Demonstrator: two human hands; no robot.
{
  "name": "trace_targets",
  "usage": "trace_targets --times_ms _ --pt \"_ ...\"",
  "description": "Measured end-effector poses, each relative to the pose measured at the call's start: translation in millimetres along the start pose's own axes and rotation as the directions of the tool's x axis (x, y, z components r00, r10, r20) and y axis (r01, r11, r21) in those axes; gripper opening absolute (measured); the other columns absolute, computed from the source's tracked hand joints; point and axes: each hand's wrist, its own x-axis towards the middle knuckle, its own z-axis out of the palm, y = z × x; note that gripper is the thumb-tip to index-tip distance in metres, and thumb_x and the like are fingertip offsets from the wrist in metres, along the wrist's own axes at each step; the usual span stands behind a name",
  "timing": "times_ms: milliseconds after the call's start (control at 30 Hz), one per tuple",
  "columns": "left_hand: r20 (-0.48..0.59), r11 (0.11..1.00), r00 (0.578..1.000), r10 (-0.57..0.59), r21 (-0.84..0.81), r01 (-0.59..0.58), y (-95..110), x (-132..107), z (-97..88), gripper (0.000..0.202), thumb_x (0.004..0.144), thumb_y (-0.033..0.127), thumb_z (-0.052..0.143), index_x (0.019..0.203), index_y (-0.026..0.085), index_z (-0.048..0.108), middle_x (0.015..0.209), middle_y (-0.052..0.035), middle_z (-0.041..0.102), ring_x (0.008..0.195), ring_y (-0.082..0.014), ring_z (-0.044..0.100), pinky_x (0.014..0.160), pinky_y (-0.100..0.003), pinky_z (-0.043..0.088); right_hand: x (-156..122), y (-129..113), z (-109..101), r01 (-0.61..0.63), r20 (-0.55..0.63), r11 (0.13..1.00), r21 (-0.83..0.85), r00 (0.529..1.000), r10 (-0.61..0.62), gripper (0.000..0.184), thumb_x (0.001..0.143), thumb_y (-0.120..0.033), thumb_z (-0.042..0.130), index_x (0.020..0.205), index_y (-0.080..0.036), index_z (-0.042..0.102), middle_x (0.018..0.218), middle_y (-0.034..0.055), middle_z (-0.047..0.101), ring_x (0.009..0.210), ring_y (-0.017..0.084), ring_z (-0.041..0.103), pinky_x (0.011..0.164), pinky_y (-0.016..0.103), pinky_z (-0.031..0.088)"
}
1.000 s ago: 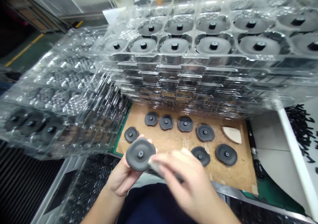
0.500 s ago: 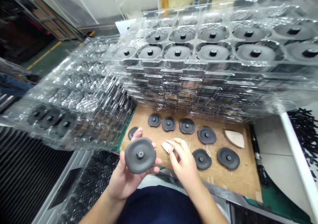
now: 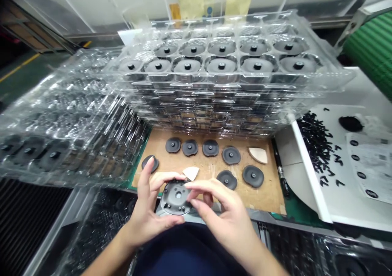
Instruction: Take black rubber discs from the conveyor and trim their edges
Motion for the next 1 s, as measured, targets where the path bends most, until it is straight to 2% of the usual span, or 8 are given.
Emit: trace_targets --times_ms 167,367,467,600,700,833,900,1000 --pt "0.050 0.995 0.998 -0.044 -0.083 0.048 9.2 -4.5 -1.9 0.115 0.065 0.019 0.077 0.147 0.024 -0.003 0.114 -0.0108 0.062 0.113 -0.0268 0.056 0.105 -0.039 0.034 8.4 -17.6 -3.7 -0.114 0.225 0.982 0.148 0.971 0.078 0.018 0.081 -0.014 0.063 0.094 -0.025 0.070 0.079 -0.0007 0.069 0.070 0.011 0.063 0.063 0.021 0.051" --pt "0.225 0.958 0.966 -0.129 -0.224 0.181 21.1 -10.2 -1.2 0.119 0.064 0.025 0.078 0.146 0.022 -0.010 0.109 -0.0109 0.064 0.107 -0.0274 0.059 0.103 -0.042 0.034 1.1 -21.5 -7.3 -0.401 0.425 0.820 0.408 0.878 0.219 0.022 0.076 -0.012 0.069 0.092 -0.026 0.072 0.079 -0.0037 0.068 0.075 0.008 0.065 0.071 0.018 0.053" --pt "0.296 0.937 0.940 -0.168 -0.250 0.246 28.7 -13.2 0.8 0.124 0.063 0.025 0.079 0.144 0.026 -0.015 0.109 -0.0108 0.064 0.105 -0.0272 0.060 0.100 -0.043 0.037 -6.9 -23.3 -11.2 -0.451 0.481 0.780 0.434 0.848 0.223 0.019 0.074 -0.012 0.071 0.087 -0.025 0.072 0.076 -0.0047 0.069 0.071 0.006 0.065 0.069 0.015 0.052" --pt "0.388 0.901 0.891 -0.234 -0.259 0.349 34.6 -16.9 7.0 0.126 0.060 0.024 0.081 0.145 0.030 -0.012 0.110 -0.0093 0.065 0.105 -0.0272 0.061 0.098 -0.042 0.040 -22.0 -22.4 -16.7 -0.411 0.465 0.818 0.402 0.861 0.205 0.009 0.074 -0.013 0.071 0.078 -0.020 0.070 0.075 -0.0030 0.069 0.070 0.007 0.064 0.067 0.016 0.050" --pt "0.374 0.920 0.903 -0.210 -0.237 0.312 34.3 -17.6 14.4 0.121 0.060 0.022 0.080 0.146 0.029 -0.005 0.109 -0.0087 0.066 0.105 -0.0265 0.061 0.101 -0.042 0.037 -36.4 -18.6 -16.4 -0.358 0.372 0.848 0.391 0.904 0.211 0.003 0.074 -0.017 0.072 0.074 -0.019 0.070 0.075 -0.0010 0.069 0.070 0.009 0.064 0.067 0.019 0.051" --pt "0.373 0.962 0.925 -0.073 -0.218 0.163 32.4 -14.4 24.4 0.117 0.061 0.017 0.079 0.146 0.031 0.000 0.112 -0.0090 0.064 0.109 -0.0256 0.059 0.102 -0.039 0.037 -64.2 -12.2 -13.5 -0.250 0.075 0.875 0.415 0.968 0.241 0.005 0.071 -0.021 0.075 0.070 -0.019 0.071 0.070 0.0007 0.071 0.066 0.011 0.066 0.065 0.020 0.053" --pt "0.391 0.966 0.919 -0.045 -0.216 0.139 31.6 -12.4 29.6 0.114 0.063 0.017 0.079 0.146 0.034 0.003 0.115 -0.0086 0.063 0.112 -0.0255 0.057 0.101 -0.039 0.038 -81.6 -10.1 -14.8 -0.156 -0.122 0.923 0.351 0.970 0.210 0.004 0.073 -0.022 0.073 0.070 -0.020 0.071 0.069 0.0011 0.071 0.065 0.013 0.067 0.061 0.020 0.054" --pt "0.429 0.959 0.899 -0.086 -0.208 0.191 30.2 -9.3 41.1 0.107 0.065 0.024 0.078 0.145 0.035 0.008 0.118 -0.0085 0.063 0.115 -0.0258 0.055 0.103 -0.039 0.036 -106.3 -9.5 -19.3 -0.010 -0.349 0.998 0.068 0.936 0.033 0.006 0.081 -0.020 0.065 0.081 -0.022 0.071 0.070 0.0002 0.070 0.064 0.012 0.065 0.060 0.020 0.052"
